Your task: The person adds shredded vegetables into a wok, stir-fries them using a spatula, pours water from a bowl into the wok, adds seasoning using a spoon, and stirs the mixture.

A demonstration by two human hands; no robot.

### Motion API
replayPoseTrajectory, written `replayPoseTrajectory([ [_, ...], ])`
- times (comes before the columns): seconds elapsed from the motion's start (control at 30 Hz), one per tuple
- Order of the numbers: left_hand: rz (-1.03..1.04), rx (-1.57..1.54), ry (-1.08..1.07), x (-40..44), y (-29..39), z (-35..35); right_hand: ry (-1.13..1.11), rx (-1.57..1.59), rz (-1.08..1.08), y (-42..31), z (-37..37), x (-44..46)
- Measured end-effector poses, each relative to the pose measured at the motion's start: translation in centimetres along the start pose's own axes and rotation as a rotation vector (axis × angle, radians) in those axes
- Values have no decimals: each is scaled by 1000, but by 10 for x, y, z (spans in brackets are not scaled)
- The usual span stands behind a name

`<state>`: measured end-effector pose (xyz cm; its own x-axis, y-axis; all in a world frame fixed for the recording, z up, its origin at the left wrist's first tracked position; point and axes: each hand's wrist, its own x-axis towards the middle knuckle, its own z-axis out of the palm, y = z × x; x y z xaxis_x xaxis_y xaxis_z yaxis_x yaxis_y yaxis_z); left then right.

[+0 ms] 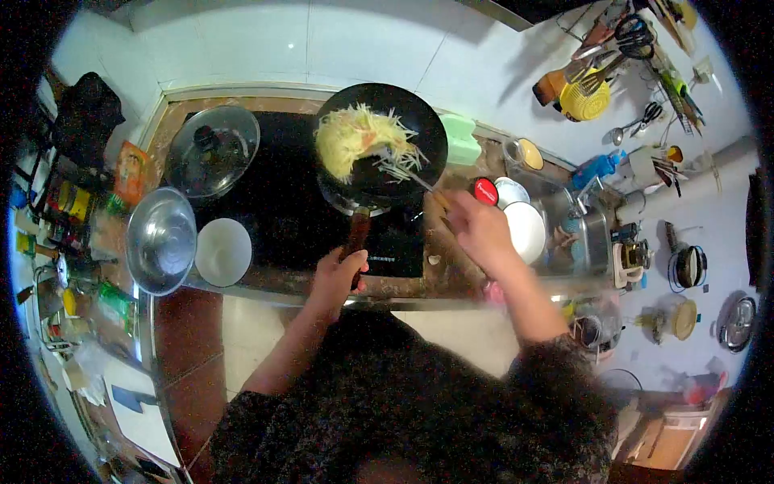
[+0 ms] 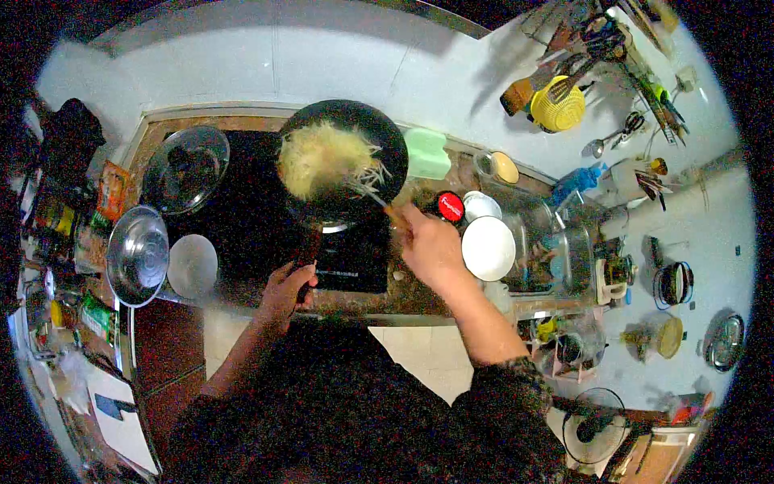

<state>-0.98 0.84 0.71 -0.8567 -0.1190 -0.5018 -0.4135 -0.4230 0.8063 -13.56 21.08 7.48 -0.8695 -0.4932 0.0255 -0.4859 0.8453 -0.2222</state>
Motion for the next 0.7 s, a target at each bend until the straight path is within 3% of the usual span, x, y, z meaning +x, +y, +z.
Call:
replayPoseTrajectory([
  [0.1,3,5,-11,2,-10,-2,158,121,19,9,16,15],
  [0.2,-8,-3,10,4,-15,-8,56,205,58,38,-14,12],
  [0.27,-9,19,-2,4,-11,-10,-72,120,98,40,-69,2],
  [0.33,-13,37,-7,2,-10,-10,-29,15,-75,52,-103,-3],
  [0.43,79,101,-20,-1,-8,-11,-159,-325,-141,32,-148,5],
  [0.53,188,375,-51,-8,1,-9,-180,-512,-120,16,-137,21],
  [0.63,163,459,34,-13,2,-7,-160,-388,-12,18,-97,43],
  [0.7,177,467,25,-10,-2,-9,-97,-299,-94,36,-70,61],
])
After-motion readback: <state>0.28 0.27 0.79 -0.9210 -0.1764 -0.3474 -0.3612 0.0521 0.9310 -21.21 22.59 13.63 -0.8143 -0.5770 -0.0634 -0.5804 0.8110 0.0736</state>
